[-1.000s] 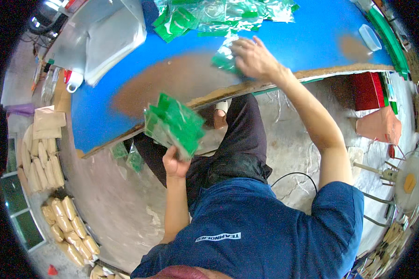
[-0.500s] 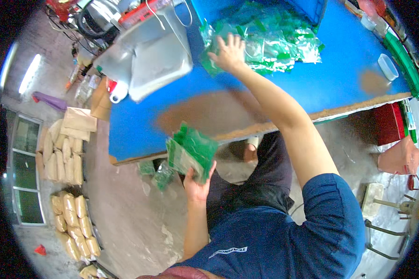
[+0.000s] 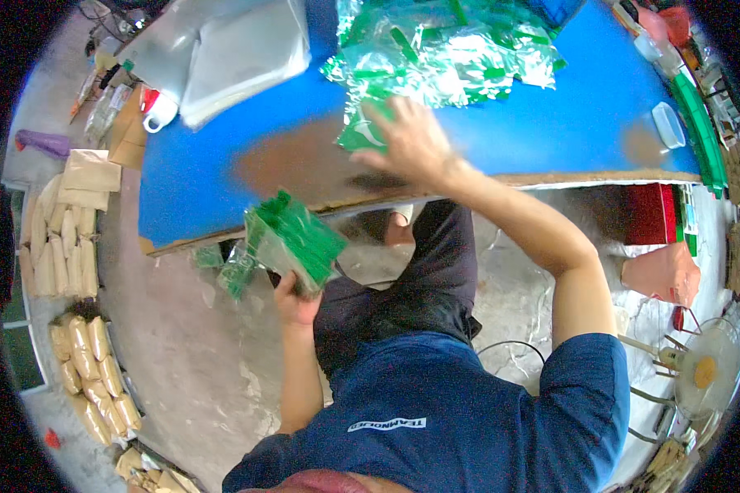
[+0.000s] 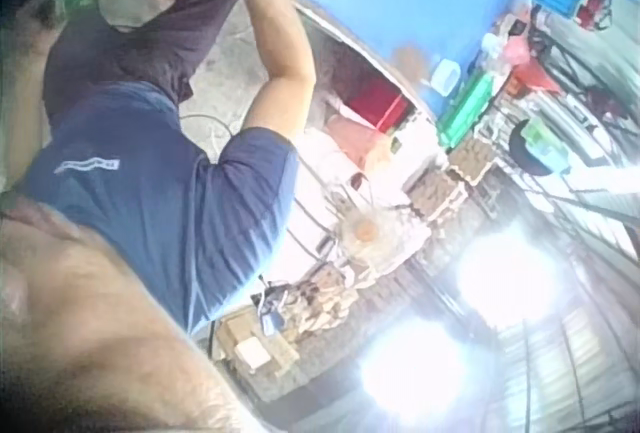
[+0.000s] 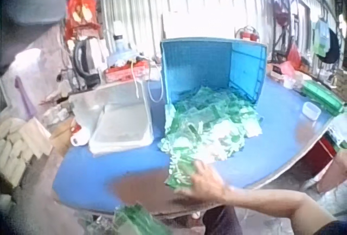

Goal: The worker sorts small green plastic packets on a blue workbench, counting and stacking them before placing the stacks into a larger transparent plastic bag.

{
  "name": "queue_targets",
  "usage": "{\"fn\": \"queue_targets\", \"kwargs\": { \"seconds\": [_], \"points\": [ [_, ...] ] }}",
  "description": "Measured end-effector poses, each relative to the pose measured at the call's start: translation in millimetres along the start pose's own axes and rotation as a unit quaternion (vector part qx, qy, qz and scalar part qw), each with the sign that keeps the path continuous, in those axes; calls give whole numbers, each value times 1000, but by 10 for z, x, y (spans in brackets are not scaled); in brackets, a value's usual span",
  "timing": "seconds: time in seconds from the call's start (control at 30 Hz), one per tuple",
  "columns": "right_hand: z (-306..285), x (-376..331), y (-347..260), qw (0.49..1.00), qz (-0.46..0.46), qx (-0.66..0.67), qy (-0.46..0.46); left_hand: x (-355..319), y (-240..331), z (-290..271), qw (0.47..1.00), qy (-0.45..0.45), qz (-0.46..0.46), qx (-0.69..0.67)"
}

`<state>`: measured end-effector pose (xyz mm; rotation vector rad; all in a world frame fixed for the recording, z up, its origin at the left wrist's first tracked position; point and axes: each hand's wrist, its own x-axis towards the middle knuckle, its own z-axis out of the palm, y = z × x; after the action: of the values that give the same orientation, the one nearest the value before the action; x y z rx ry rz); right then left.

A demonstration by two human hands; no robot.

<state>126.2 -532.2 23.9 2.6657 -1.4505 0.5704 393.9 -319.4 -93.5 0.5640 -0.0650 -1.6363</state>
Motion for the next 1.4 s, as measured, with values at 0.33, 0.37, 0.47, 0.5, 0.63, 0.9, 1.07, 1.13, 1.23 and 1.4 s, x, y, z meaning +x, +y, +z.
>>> {"fn": "queue_targets", "kwargs": {
  "seconds": [0.33, 0.37, 0.47, 0.5, 0.63, 0.9, 1.07, 1.13, 1.23, 1.4],
  "points": [
    [114, -554, -619, 901, 136, 404, 83, -125, -137, -277, 993, -109, -7, -45],
    [113, -516, -666, 746, 221, 622, 91, -95, -194, -196, 991, -116, -15, -63],
    [127, -500, -854, 475, 312, 819, 76, -28, -215, 328, 989, -130, -14, -63],
    [132, -500, -913, 460, 314, 827, 76, 22, -236, 331, 983, -165, 3, -81],
    [189, -585, -993, 457, 333, 822, 66, 93, -209, 363, 972, -210, 23, -99],
    [253, -645, -952, 465, 343, 813, 62, -35, -135, 389, 976, -168, -1, -137],
    [267, -711, -974, 451, 349, 821, 39, 0, -172, 491, 990, -119, -6, -81],
    [262, -754, -1039, 456, 336, 823, 36, 36, -196, 507, 990, -108, -4, -86],
    [239, -824, -1096, 470, 347, 812, 5, 100, -212, 356, 985, -133, -3, -108],
    [70, -779, -1027, 565, 336, 752, -42, 142, -205, -14, 980, -150, -13, -134]
  ]
}}
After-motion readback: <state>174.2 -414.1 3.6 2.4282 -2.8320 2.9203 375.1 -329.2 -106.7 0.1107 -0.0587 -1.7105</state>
